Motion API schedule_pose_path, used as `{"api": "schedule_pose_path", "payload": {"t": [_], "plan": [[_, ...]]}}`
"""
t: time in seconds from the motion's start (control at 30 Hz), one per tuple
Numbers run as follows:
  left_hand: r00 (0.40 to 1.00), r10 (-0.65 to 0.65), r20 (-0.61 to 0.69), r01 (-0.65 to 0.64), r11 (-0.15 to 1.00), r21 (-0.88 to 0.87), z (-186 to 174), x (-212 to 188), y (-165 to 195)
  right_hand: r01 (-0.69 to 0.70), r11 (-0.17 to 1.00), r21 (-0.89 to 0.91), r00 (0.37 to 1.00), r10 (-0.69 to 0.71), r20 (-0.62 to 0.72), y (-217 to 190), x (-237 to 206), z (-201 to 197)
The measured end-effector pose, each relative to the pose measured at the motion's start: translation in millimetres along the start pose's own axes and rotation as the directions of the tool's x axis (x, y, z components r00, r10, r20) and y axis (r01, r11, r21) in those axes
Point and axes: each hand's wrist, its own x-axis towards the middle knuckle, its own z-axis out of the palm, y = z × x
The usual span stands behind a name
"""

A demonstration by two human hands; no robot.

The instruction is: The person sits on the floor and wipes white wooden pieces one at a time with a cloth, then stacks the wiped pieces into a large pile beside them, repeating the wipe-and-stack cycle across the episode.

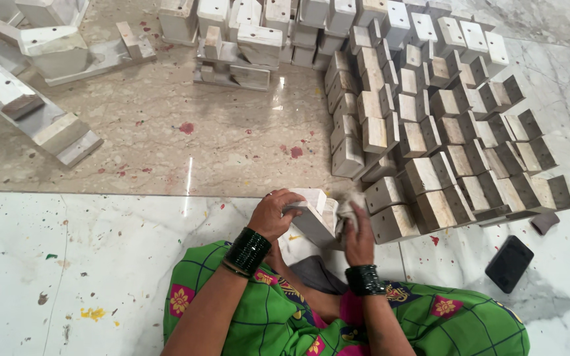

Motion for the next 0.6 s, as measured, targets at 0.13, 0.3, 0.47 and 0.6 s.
{"api": "schedule_pose_path", "payload": {"t": [0.13, 0.3, 0.47, 0.6], "plan": [[0.999, -0.037, 0.000, 0.037, 0.999, -0.005, -3, -1, -1, -0.064, 0.996, -0.054, 0.997, 0.066, 0.033, 6, -7, 21], [0.999, -0.038, -0.003, 0.037, 0.999, -0.026, -2, 3, 0, -0.241, 0.947, -0.211, 0.966, 0.256, 0.042, 48, -16, 11], [0.999, -0.039, -0.017, 0.038, 0.999, -0.026, -5, 5, 0, -0.277, 0.954, -0.112, 0.961, 0.277, -0.020, 43, -14, 4], [0.994, -0.106, 0.008, 0.106, 0.994, -0.019, -6, 1, -1, -0.092, 0.995, -0.046, 0.995, 0.093, 0.031, 14, -12, 5]]}}
